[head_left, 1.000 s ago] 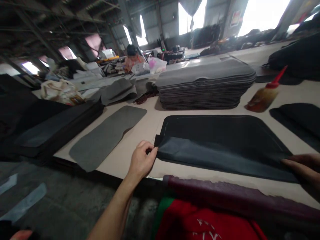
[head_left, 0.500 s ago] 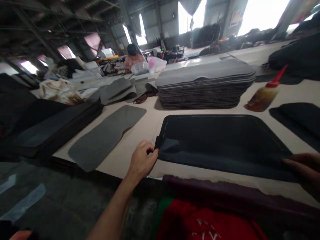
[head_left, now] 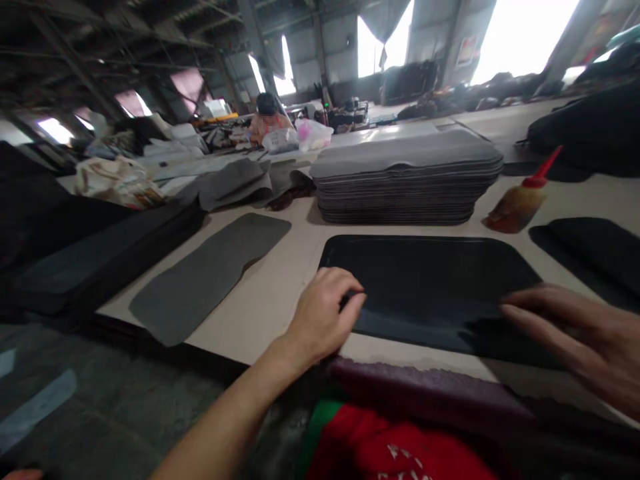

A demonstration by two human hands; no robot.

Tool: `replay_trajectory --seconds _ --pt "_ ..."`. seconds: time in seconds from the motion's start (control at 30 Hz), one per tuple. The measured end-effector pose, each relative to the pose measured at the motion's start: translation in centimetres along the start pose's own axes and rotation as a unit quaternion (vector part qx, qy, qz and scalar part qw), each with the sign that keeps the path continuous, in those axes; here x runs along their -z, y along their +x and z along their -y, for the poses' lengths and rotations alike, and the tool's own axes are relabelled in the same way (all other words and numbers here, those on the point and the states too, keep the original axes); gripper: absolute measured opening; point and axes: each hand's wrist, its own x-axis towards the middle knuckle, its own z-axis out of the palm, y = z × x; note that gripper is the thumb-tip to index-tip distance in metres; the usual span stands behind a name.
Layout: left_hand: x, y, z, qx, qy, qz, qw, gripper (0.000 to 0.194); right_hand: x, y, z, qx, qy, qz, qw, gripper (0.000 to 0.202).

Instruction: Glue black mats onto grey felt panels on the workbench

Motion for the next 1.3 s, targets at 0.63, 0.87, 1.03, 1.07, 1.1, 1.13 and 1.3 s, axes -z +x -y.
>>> replay_trajectory --seconds 0.63,0.87,1.03,1.07,1.1,1.13,1.3 --pt "-2.1 -0.7 3.0 0.125 0.167 0.105 0.972 0.019 -3.5 -0.6 -0.1 -0.097 -0.196 0.068 0.973 0.043" --pt "0.6 -1.9 5.6 0.123 0.155 0.079 0.977 0.018 0.7 -2.5 -4.6 -0.187 -0.176 0.06 0.965 0.036" --pt "-0.5 -1.0 2.1 -0.069 0.073 0.06 0.993 0.022 -0.9 -2.5 0.7 0.049 -0.136 -0.046 0.988 0.037" --pt "-1.0 -0.8 1.3 -0.108 0.058 0.099 0.988 0.031 -1.9 -2.4 2.1 0.111 -0.127 -0.03 0.985 0.036" --pt "-1.4 -0.7 0.8 -0.134 0.051 0.145 0.979 0.042 -2.8 -2.4 3.3 0.16 -0.125 -0.011 0.979 0.037" --pt "-1.7 -0.7 0.6 -0.145 0.052 0.19 0.97 0.053 -3.7 -2.4 4.1 0.198 -0.13 0.012 0.971 0.04" --pt "-0.4 -2.3 3.7 -0.125 0.065 0.267 0.953 0.061 -4.9 -4.2 1.2 0.216 -0.195 0.075 0.954 0.061"
